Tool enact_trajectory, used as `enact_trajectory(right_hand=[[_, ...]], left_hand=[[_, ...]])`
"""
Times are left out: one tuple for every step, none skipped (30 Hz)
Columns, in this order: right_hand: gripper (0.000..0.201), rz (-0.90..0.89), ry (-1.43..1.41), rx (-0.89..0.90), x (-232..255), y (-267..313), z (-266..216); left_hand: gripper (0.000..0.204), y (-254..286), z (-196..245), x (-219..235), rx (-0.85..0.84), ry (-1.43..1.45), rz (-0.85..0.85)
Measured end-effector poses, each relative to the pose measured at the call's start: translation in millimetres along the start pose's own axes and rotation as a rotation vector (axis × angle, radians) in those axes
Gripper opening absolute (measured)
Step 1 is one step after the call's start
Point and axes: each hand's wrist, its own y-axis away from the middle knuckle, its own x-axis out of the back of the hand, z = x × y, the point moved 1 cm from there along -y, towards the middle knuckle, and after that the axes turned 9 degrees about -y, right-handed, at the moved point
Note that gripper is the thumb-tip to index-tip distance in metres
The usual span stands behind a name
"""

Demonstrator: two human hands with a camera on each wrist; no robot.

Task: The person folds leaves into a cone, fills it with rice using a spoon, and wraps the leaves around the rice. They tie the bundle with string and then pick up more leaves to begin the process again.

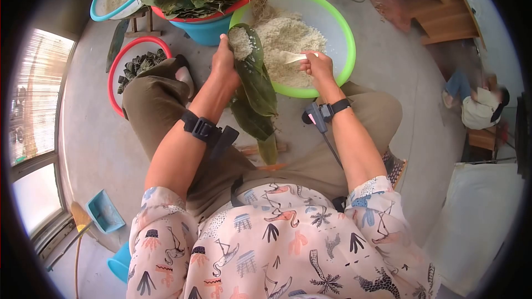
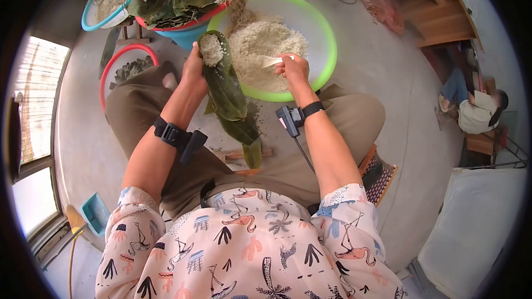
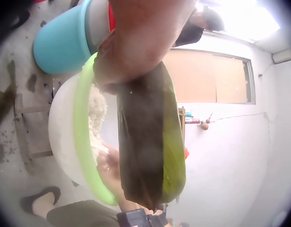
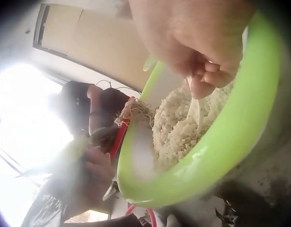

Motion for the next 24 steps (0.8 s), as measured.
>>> enact_trajectory(right_hand=[[0.022, 0.001, 0.003, 0.003, 2.4, 2.0, -3.8], [0.022, -0.014, -0.021, 0.010, 5.3, 3.8, -8.7], [0.022, -0.029, -0.044, 0.017, 5.1, 8.2, -16.5], [0.022, -0.030, -0.041, 0.022, 2.4, 14.6, -26.3], [0.022, -0.041, -0.087, 0.070, -0.3, 20.8, -36.7], [0.022, -0.053, -0.133, 0.117, -4.6, 28.6, -48.4], [0.022, -0.055, -0.130, 0.120, -10.9, 38.1, -59.7], [0.022, -0.098, -0.131, 0.221, -18.4, 49.1, -71.2], [0.021, -0.140, -0.132, 0.322, -26.4, 60.2, -80.9], [0.021, -0.141, -0.130, 0.324, -34.9, 71.1, -88.3], [0.021, -0.138, -0.011, 0.459, -44.5, 82.7, -95.2], [0.021, -0.134, 0.109, 0.593, -53.4, 91.1, -97.4], [0.021, -0.127, 0.251, 0.719, -61.4, 96.5, -95.9], [0.021, -0.127, 0.253, 0.722, -65.9, 96.1, -93.0], [0.022, -0.118, 0.403, 0.915, -69.7, 95.4, -90.4], [0.022, -0.109, 0.555, 1.107, -72.4, 94.7, -89.4], [0.016, -0.065, 0.475, 1.113, -73.8, 93.2, -89.9], [0.016, -0.078, 0.474, 1.110, -76.6, 96.2, -93.6], [0.017, -0.092, 0.384, 0.972, -75.7, 104.0, -100.9], [0.017, -0.099, 0.296, 0.837, -74.3, 107.8, -105.5], [0.018, -0.116, 0.271, 0.762, -73.2, 106.7, -105.4], [0.018, -0.115, 0.274, 0.768, -72.2, 104.4, -103.3], [0.019, -0.134, 0.259, 0.687, -71.7, 99.5, -97.9], [0.019, -0.154, 0.244, 0.605, -72.2, 95.4, -93.5]], left_hand=[[0.055, 4.1, -0.3, -4.2, 0.004, 0.013, 0.021], [0.055, 6.5, -1.7, -6.7, 0.003, 0.016, 0.017], [0.055, 8.8, -2.8, -9.2, 0.007, 0.020, 0.018], [0.055, 10.0, -3.4, -11.5, 0.010, 0.024, 0.019], [0.055, 9.3, -4.5, -12.8, 0.008, 0.027, 0.016], [0.055, 7.5, -6.7, -12.7, 0.024, 0.012, 0.030], [0.056, 7.1, -7.9, -13.4, 0.040, -0.002, 0.045], [0.056, 6.9, -9.4, -14.7, 0.038, 0.001, 0.043], [0.056, 7.8, -11.3, -17.2, 0.049, 0.013, 0.022], [0.056, 10.5, -12.4, -21.0, 0.061, 0.026, 0.001], [0.056, 13.5, -13.1, -24.8, 0.061, 0.026, -0.021], [0.056, 15.4, -13.3, -25.8, 0.060, 0.027, -0.023], [0.056, 17.0, -13.4, -27.0, 0.068, 0.012, -0.059], [0.056, 18.1, -13.9, -28.0, 0.075, -0.004, -0.096], [0.056, 13.1, -16.6, -25.9, 0.074, -0.003, -0.099], [0.056, 5.2, -19.7, -22.5, 0.088, 0.028, -0.149], [0.056, -1.8, -21.7, -16.7, 0.097, 0.065, -0.194], [0.056, -0.8, -19.5, -15.1, 0.092, 0.072, -0.184], [0.056, 3.4, -18.2, -18.0, 0.088, 0.067, -0.169], [0.056, 7.2, -16.0, -21.9, 0.087, 0.059, -0.159], [0.056, 9.7, -14.1, -24.3, 0.084, 0.060, -0.163], [0.054, 12.7, -13.0, -27.1, 0.117, 0.070, -0.138], [0.054, 14.5, -12.4, -29.4, 0.151, 0.080, -0.113], [0.054, 13.4, -12.6, -29.9, 0.150, 0.083, -0.115]])
